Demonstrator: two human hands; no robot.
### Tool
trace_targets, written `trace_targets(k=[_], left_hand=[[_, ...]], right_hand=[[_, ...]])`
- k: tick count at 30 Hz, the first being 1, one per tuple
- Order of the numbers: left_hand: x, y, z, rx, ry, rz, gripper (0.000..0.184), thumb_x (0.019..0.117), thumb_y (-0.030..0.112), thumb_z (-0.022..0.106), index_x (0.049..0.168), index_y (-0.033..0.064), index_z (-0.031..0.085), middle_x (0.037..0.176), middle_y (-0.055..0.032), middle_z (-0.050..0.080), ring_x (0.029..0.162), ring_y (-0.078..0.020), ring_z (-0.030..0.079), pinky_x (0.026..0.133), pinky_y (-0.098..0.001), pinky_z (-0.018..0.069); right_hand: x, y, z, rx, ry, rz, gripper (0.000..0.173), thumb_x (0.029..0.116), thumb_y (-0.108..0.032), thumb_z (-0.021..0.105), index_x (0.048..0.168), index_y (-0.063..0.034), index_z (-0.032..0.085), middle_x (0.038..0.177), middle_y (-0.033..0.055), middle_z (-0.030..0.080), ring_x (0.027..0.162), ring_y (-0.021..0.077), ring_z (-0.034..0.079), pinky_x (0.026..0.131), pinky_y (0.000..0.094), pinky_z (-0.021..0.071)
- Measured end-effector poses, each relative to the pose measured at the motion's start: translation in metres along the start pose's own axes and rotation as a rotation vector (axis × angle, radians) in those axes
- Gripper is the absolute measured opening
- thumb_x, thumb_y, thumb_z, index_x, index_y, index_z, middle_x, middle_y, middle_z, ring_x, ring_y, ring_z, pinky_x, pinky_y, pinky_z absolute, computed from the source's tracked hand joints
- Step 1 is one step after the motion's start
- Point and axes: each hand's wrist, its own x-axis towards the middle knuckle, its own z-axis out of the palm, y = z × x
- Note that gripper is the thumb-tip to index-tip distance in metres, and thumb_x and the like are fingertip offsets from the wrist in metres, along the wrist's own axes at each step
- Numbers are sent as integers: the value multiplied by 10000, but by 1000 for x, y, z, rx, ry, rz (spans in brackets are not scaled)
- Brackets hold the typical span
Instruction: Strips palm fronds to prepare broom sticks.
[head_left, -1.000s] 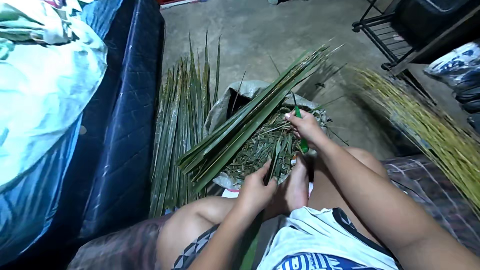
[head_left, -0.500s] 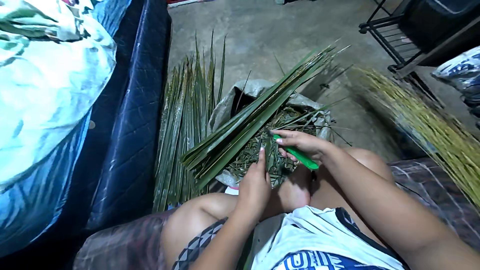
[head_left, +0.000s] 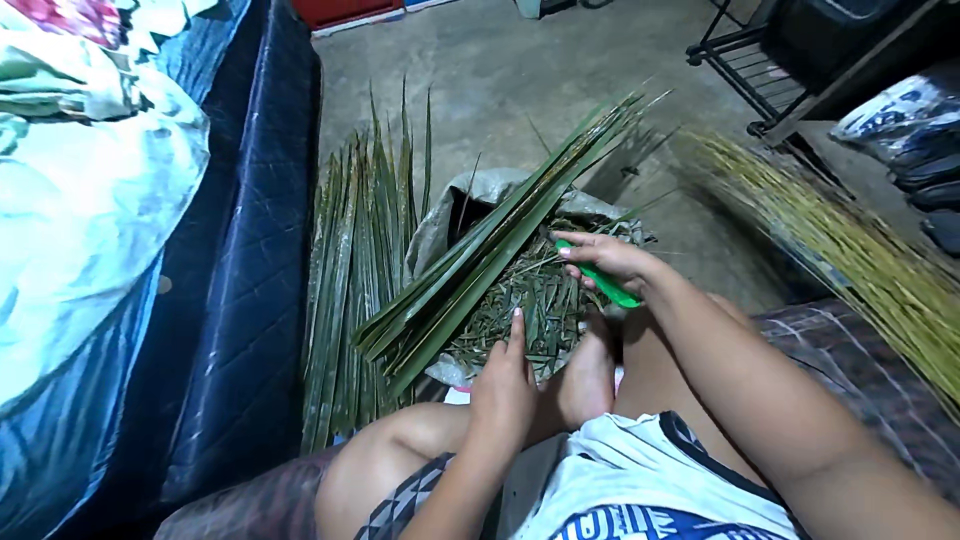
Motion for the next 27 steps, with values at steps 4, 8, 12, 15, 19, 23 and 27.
trace_targets(k=[4, 8, 12, 15, 19, 23, 27], left_hand=[[-3, -1, 1, -40, 10, 32, 698, 1039, 123, 512, 1657, 203, 199, 1239, -195, 645, 1010, -333, 689, 887, -482, 556], [-3, -4, 3, -140, 27, 64, 648, 1044, 104, 463, 1647, 133, 225, 1225, -199, 671, 1035, -336, 684, 924, -484, 541], [5, -12, 1, -287, -1, 29, 647, 1034, 119, 472, 1643, 167, 259, 1250, -211, 677, 1049, -337, 694, 940, -512, 536], [13, -17, -1, -346, 6, -5, 577, 1065, 187, 501, 1617, 153, 336, 1199, -197, 699, 974, -298, 708, 903, -479, 551], [25, -25, -1, -397, -13, -19, 500, 1103, 264, 455, 1574, 100, 413, 1055, -172, 712, 834, -248, 695, 821, -425, 566], [33, -30, -1, -415, -2, -46, 465, 1117, 241, 388, 1540, 56, 453, 1106, -198, 708, 928, -287, 704, 885, -468, 555], [36, -30, -3, -375, 35, -89, 491, 1089, 169, 359, 1569, 83, 417, 1064, -188, 698, 893, -284, 673, 841, -454, 538]], right_hand=[[-2, 0, -12, -9, 167, -108, 482, 1117, -233, 481, 1588, -179, 394, 725, 24, 562, 480, 57, 480, 438, 181, 418], [0, 3, -23, -30, 407, -236, 514, 1112, -277, 503, 1605, -213, 373, 742, 48, 600, 486, 87, 500, 457, 218, 443], [-3, 2, -24, -97, 510, -338, 565, 1111, -271, 510, 1634, -190, 312, 858, 101, 651, 521, 129, 527, 477, 260, 466], [-6, 9, -10, -248, 413, -261, 574, 1064, -260, 609, 1568, -157, 356, 883, 123, 632, 546, 161, 535, 502, 315, 490], [-10, 13, 37, -497, 100, -131, 283, 1056, -192, 595, 1279, -20, 564, 834, 124, 582, 605, 177, 551, 591, 361, 511], [-19, 29, 76, -654, -201, -173, 250, 1068, -238, 516, 1151, -27, 622, 876, 87, 566, 730, 168, 522, 696, 382, 457], [-22, 38, 98, -827, -240, -121, 248, 1062, -240, 488, 1119, -31, 608, 894, 144, 595, 814, 282, 594, 734, 491, 477]])
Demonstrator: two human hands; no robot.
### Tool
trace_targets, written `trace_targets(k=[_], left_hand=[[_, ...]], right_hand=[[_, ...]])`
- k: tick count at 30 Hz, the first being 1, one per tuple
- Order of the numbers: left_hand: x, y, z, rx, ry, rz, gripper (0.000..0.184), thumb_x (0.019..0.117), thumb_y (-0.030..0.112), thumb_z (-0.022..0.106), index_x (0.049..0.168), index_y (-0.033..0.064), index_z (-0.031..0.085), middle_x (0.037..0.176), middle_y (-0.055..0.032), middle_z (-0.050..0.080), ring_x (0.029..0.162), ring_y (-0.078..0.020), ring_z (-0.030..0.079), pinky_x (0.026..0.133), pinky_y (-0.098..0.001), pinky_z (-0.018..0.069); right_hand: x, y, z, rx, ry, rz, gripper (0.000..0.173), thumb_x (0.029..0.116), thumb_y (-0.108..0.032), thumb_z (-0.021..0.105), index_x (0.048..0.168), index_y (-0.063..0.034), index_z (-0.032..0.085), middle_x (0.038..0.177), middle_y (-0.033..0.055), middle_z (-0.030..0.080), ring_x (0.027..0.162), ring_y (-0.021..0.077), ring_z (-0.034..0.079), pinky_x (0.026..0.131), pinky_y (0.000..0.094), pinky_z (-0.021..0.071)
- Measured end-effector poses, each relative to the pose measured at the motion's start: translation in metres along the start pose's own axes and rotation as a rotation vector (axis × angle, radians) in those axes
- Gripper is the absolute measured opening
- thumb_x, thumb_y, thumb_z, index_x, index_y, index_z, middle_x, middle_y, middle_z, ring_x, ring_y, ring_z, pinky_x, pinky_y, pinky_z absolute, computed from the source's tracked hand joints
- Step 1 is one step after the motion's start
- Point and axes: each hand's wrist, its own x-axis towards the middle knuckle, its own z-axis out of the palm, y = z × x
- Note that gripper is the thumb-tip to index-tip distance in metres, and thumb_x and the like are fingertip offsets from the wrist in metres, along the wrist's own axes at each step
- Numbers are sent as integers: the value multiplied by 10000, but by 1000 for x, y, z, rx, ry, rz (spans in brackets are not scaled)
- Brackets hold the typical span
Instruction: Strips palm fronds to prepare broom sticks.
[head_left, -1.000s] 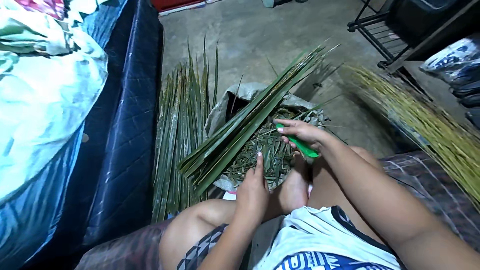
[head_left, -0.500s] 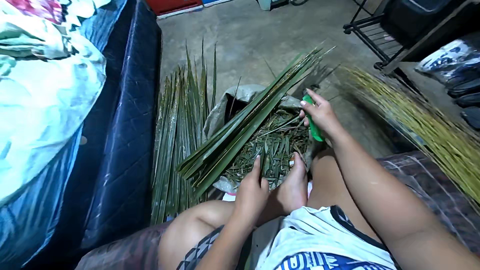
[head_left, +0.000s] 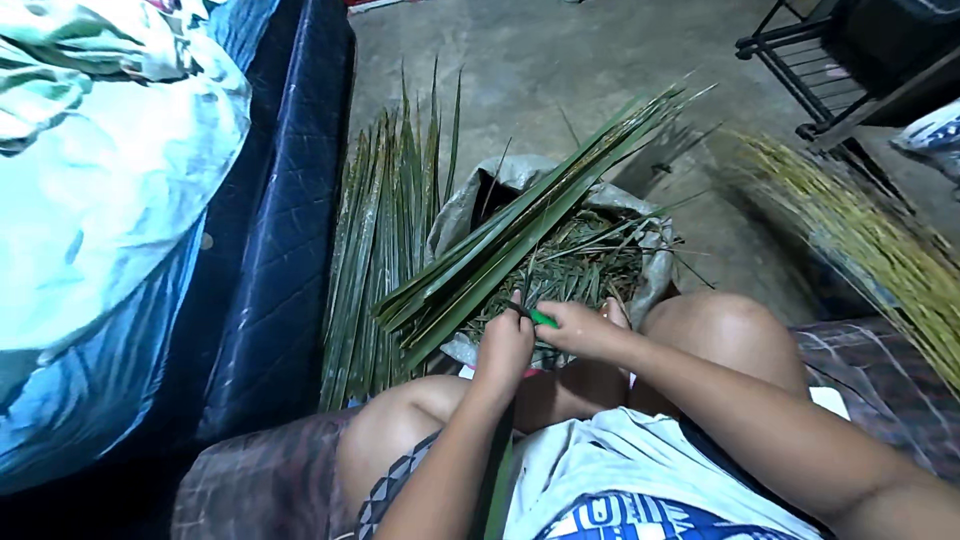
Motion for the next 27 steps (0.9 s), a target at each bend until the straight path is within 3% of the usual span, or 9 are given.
trace_targets(k=[3, 5, 7, 9, 12, 19, 22, 24, 27], left_hand=[[1, 1, 1, 45, 0, -9, 482, 1103, 185, 337, 1561, 63, 425, 1129, -206, 702, 1015, -313, 687, 935, -484, 528], [0, 2, 3, 64, 5, 1, 409, 1111, 205, 342, 1399, 5, 553, 1092, -207, 691, 1012, -321, 688, 924, -501, 530], [0, 3, 3, 69, -27, 10, 470, 1123, 227, 333, 1535, 30, 445, 1172, -225, 688, 1060, -332, 684, 976, -505, 517], [-1, 3, 5, 62, -43, 15, 499, 1125, 233, 324, 1597, 75, 355, 1189, -214, 689, 1056, -320, 683, 978, -487, 514], [-2, 2, 6, 52, -46, 13, 502, 1125, 244, 325, 1602, 90, 351, 1163, -203, 697, 1015, -305, 692, 955, -475, 527], [1, 0, 4, 80, 21, 1, 485, 1110, 227, 346, 1565, 78, 426, 1127, -202, 706, 1027, -327, 686, 946, -500, 523], [-2, 3, 7, 147, 26, -8, 427, 1111, 232, 358, 1418, 17, 563, 1136, -215, 695, 1073, -347, 678, 953, -530, 517], [-3, 7, 7, 181, -6, -10, 469, 1129, 273, 341, 1517, 47, 475, 1213, -224, 683, 1146, -366, 664, 996, -546, 503], [-2, 8, 9, 190, -4, 1, 505, 1132, 299, 332, 1596, 105, 374, 1246, -213, 685, 1156, -359, 667, 1013, -535, 499]], right_hand=[[-1, -8, 2, -153, 33, 68, 299, 1076, -282, 468, 1174, -28, 592, 1005, 196, 647, 965, 359, 653, 823, 563, 500], [0, -14, -1, -252, 88, 126, 346, 1090, -292, 461, 1257, -15, 583, 1127, 233, 676, 1096, 400, 667, 907, 595, 506], [6, -12, -7, -323, 167, 194, 361, 1096, -297, 451, 1293, -20, 574, 1169, 239, 683, 1137, 415, 667, 928, 597, 507], [14, -5, -16, -340, 276, 258, 363, 1096, -305, 469, 1286, -18, 585, 1137, 243, 696, 1115, 427, 676, 909, 606, 514], [19, 5, -31, -278, 377, 295, 338, 1086, -315, 507, 1246, -28, 587, 1074, 236, 701, 1062, 421, 691, 876, 606, 524], [-2, -5, 0, 9, -21, 80, 260, 1088, -235, 467, 1110, -20, 613, 911, 134, 576, 809, 247, 564, 748, 455, 464], [-2, -10, 1, -127, 26, 148, 313, 1090, -274, 462, 1204, -22, 609, 1057, 201, 654, 994, 349, 654, 859, 553, 505], [5, -9, -5, -246, 91, 207, 365, 1094, -293, 452, 1287, -14, 588, 1193, 236, 670, 1147, 401, 656, 946, 599, 500], [17, -3, -14, -337, 196, 271, 377, 1098, -307, 449, 1303, -20, 583, 1197, 242, 681, 1170, 416, 657, 949, 604, 502]])
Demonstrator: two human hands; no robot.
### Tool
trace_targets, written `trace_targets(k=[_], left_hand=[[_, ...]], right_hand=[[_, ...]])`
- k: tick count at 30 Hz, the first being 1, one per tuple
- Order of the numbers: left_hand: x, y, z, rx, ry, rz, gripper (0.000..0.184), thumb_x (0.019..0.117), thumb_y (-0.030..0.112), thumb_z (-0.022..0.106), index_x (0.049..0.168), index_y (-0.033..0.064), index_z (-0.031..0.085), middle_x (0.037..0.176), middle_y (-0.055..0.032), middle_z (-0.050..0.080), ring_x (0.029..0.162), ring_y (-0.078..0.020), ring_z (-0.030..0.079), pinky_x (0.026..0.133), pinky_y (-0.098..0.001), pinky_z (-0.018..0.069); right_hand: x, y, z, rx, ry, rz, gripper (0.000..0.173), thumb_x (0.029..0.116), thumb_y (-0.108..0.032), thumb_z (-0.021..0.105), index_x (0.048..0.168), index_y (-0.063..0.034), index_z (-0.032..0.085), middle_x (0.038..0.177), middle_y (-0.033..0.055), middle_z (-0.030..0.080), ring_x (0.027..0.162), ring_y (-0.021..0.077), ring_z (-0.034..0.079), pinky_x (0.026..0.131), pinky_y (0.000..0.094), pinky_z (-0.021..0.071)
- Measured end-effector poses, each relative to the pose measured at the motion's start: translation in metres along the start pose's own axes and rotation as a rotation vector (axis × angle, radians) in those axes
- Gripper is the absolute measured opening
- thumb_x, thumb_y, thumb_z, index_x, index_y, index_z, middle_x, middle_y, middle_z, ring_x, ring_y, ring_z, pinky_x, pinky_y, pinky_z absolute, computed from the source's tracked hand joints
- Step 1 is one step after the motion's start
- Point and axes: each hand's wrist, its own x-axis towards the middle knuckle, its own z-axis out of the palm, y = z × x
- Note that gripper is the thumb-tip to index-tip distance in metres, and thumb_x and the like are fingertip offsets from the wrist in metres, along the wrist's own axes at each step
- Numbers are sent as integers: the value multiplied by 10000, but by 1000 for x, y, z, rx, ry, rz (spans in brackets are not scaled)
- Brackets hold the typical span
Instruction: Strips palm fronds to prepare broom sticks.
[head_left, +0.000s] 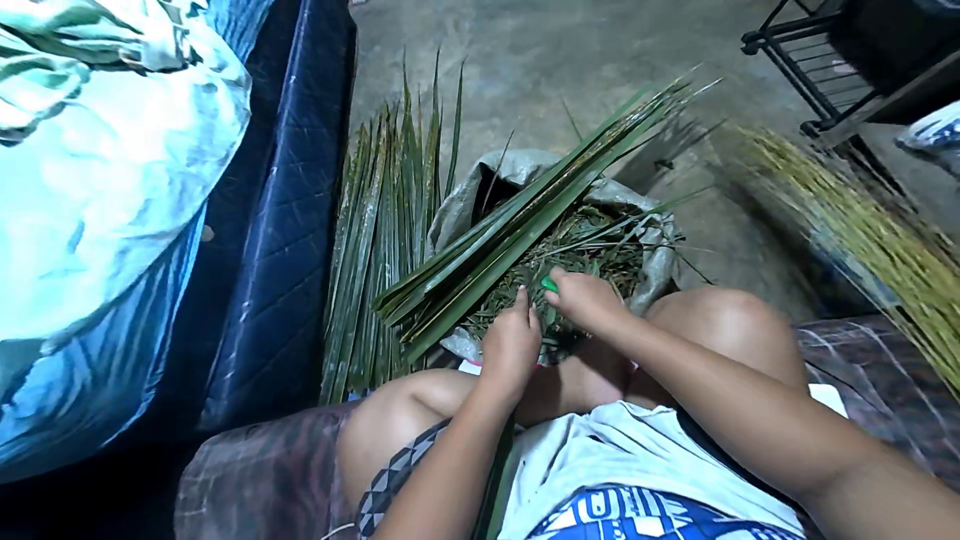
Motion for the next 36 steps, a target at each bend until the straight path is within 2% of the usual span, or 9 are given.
trace_targets(k=[4, 7, 9, 11, 13, 15, 23, 30, 36], left_hand=[[-1, -1, -1, -15, 2, 8, 503, 1130, 281, 334, 1604, 115, 361, 1244, -208, 688, 1145, -347, 670, 1012, -526, 499], [-3, -1, -3, 10, 11, 1, 496, 1125, 267, 344, 1595, 111, 380, 1258, -203, 684, 1164, -352, 664, 1011, -532, 500], [-4, 2, -5, 43, 9, -17, 459, 1114, 240, 362, 1524, 66, 474, 1263, -209, 672, 1181, -359, 653, 1000, -543, 505], [-6, 4, -6, 60, 26, -31, 404, 1102, 217, 384, 1404, 28, 576, 1260, -201, 669, 1175, -344, 656, 986, -531, 511], [-7, 4, -4, 67, 31, -25, 445, 1103, 211, 372, 1490, 42, 514, 1306, -193, 659, 1201, -334, 649, 1010, -519, 504], [-7, 4, -4, 72, 20, -19, 486, 1112, 231, 357, 1568, 71, 415, 1324, -194, 653, 1213, -337, 643, 1022, -522, 497], [-1, 4, -4, 67, 29, -15, 502, 1118, 250, 366, 1599, 108, 367, 1346, -189, 642, 1235, -335, 633, 1041, -518, 491], [-3, 3, -2, 75, 40, -5, 504, 1113, 233, 369, 1607, 133, 358, 1335, -179, 655, 1214, -328, 646, 1025, -513, 500], [-9, 3, -1, 74, 36, 19, 502, 1116, 233, 352, 1609, 143, 356, 1326, -181, 659, 1211, -332, 648, 1020, -519, 500]], right_hand=[[12, 10, -11, 78, 108, 87, 344, 1090, -305, 494, 1258, -24, 596, 1126, 242, 692, 1115, 421, 673, 910, 608, 513], [6, 11, -12, 192, 22, 14, 336, 1088, -298, 480, 1222, -18, 608, 1089, 230, 672, 1053, 394, 665, 888, 595, 509], [-6, 6, -3, 245, -104, -80, 334, 1092, -291, 462, 1205, -15, 613, 1034, 202, 645, 958, 344, 644, 840, 553, 502], [-18, -1, 5, 292, -184, -132, 298, 1094, -261, 457, 1163, -15, 610, 971, 168, 610, 879, 294, 604, 793, 501, 480], [-19, -1, 6, 268, -175, -118, 303, 1093, -264, 455, 1164, -17, 615, 984, 175, 626, 906, 308, 623, 810, 513, 490], [-12, 1, 1, 181, -141, -64, 330, 1092, -292, 452, 1202, -27, 614, 1068, 205, 659, 1015, 356, 656, 867, 566, 502], [-8, -6, -3, 9, -53, -35, 369, 1094, -315, 451, 1291, -36, 589, 1207, 221, 676, 1175, 396, 651, 942, 599, 495], [-1, -2, -3, 5, -24, 12, 379, 1099, -321, 450, 1295, -29, 593, 1223, 230, 674, 1183, 402, 650, 954, 599, 496], [19, 25, -18, 133, 121, 171, 348, 1087, -304, 498, 1258, -31, 629, 1153, 238, 692, 1133, 411, 665, 924, 618, 502]])
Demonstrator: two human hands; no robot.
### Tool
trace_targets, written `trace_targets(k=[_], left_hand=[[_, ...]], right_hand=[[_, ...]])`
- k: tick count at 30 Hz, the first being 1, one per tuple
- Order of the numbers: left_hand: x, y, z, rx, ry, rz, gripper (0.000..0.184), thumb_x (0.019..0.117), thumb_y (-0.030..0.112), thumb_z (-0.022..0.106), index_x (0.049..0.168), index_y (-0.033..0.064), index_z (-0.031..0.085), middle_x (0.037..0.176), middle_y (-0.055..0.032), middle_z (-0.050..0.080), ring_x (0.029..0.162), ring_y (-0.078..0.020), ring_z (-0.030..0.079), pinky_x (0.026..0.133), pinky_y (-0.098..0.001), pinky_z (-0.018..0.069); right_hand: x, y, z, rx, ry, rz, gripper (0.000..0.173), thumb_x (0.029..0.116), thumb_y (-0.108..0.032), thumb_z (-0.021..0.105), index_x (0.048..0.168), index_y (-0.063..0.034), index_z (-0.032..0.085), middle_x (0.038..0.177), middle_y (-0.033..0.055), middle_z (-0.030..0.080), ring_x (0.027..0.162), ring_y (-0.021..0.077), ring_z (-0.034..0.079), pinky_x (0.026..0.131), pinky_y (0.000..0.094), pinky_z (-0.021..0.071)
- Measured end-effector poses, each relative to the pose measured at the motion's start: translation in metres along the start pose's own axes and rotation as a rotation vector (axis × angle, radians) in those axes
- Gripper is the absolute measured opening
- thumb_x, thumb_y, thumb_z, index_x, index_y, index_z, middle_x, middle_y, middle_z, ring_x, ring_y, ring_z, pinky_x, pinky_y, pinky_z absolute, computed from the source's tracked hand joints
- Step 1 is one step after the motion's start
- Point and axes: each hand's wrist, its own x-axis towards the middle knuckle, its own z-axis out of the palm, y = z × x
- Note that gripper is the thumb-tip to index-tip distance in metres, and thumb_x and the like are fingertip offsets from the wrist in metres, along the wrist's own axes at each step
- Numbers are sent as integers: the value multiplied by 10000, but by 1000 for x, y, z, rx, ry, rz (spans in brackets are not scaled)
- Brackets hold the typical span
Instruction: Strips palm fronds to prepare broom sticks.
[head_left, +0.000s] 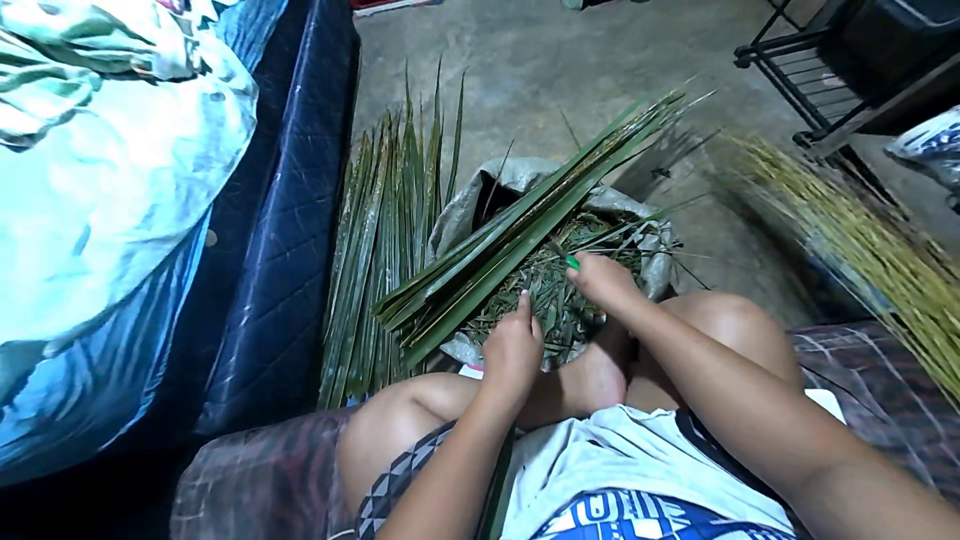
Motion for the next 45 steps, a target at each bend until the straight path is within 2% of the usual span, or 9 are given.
trace_targets(k=[5, 10, 15, 20, 22, 25, 30, 35, 45], left_hand=[[8, -13, -2, -257, -6, 34, 476, 1126, 250, 361, 1575, 98, 414, 1255, -207, 680, 1095, -320, 684, 997, -493, 514], [13, -20, -1, -565, -41, 0, 357, 1118, 218, 396, 1331, 22, 605, 827, -57, 658, 583, -101, 563, 558, -277, 482], [7, -17, -4, -716, -72, 4, 426, 1125, 208, 401, 1512, 51, 486, 698, -21, 617, 461, -60, 457, 451, -226, 397], [9, -17, -1, -554, -26, 20, 433, 1120, 224, 403, 1524, 91, 487, 796, -55, 651, 570, -108, 526, 557, -284, 453], [9, -17, -2, -392, 13, 45, 454, 1115, 224, 392, 1545, 98, 464, 1025, -143, 718, 807, -209, 670, 787, -384, 551], [3, -11, -3, -161, 26, 44, 489, 1111, 209, 368, 1587, 101, 391, 1266, -215, 681, 1155, -337, 668, 1027, -506, 493], [-4, 0, -2, -28, 31, 32, 507, 1104, 193, 367, 1608, 138, 357, 1267, -190, 683, 1153, -336, 669, 995, -519, 509], [-3, -1, -1, -23, 29, 23, 511, 1102, 193, 379, 1609, 142, 356, 1283, -188, 677, 1156, -338, 669, 986, -522, 515], [-6, 2, -2, 10, 30, 17, 516, 1102, 201, 387, 1616, 160, 345, 1321, -175, 663, 1191, -334, 657, 1001, -527, 507]], right_hand=[[-16, -1, 0, 60, -75, -171, 317, 1077, -298, 501, 1202, -36, 629, 1038, 218, 674, 998, 389, 665, 855, 597, 505], [-40, -11, 21, -34, -193, -369, 319, 1067, -287, 482, 1173, -18, 617, 1040, 222, 673, 1014, 401, 664, 851, 600, 493], [-4, 0, 0, 11, 21, -174, 328, 1078, -294, 515, 1217, -29, 650, 1068, 249, 702, 1050, 443, 680, 870, 644, 504], [-14, -4, -5, 63, -60, -212, 309, 1073, -286, 511, 1167, -23, 643, 1019, 220, 674, 989, 394, 664, 847, 602, 501], [-28, -11, 3, -1, -166, -249, 329, 1077, -303, 478, 1172, -26, 628, 1054, 215, 669, 1021, 384, 659, 866, 597, 496], [-28, -12, 4, -55, -153, -194, 360, 1088, -307, 474, 1216, -14, 639, 1131, 240, 681, 1103, 413, 658, 915, 617, 493], [4, 6, -14, 35, 19, -56, 299, 1076, -283, 525, 1138, -23, 659, 1042, 227, 692, 1021, 408, 677, 846, 609, 516], [-25, -9, 2, 48, -224, -216, 316, 1085, -289, 464, 1154, -29, 629, 1034, 195, 646, 975, 341, 641, 845, 556, 491], [-10, 3, -9, 243, -213, -194, 496, 1104, -457, 457, 1257, -11, 610, 1081, 224, 645, 973, 343, 630, 880, 556, 491]])
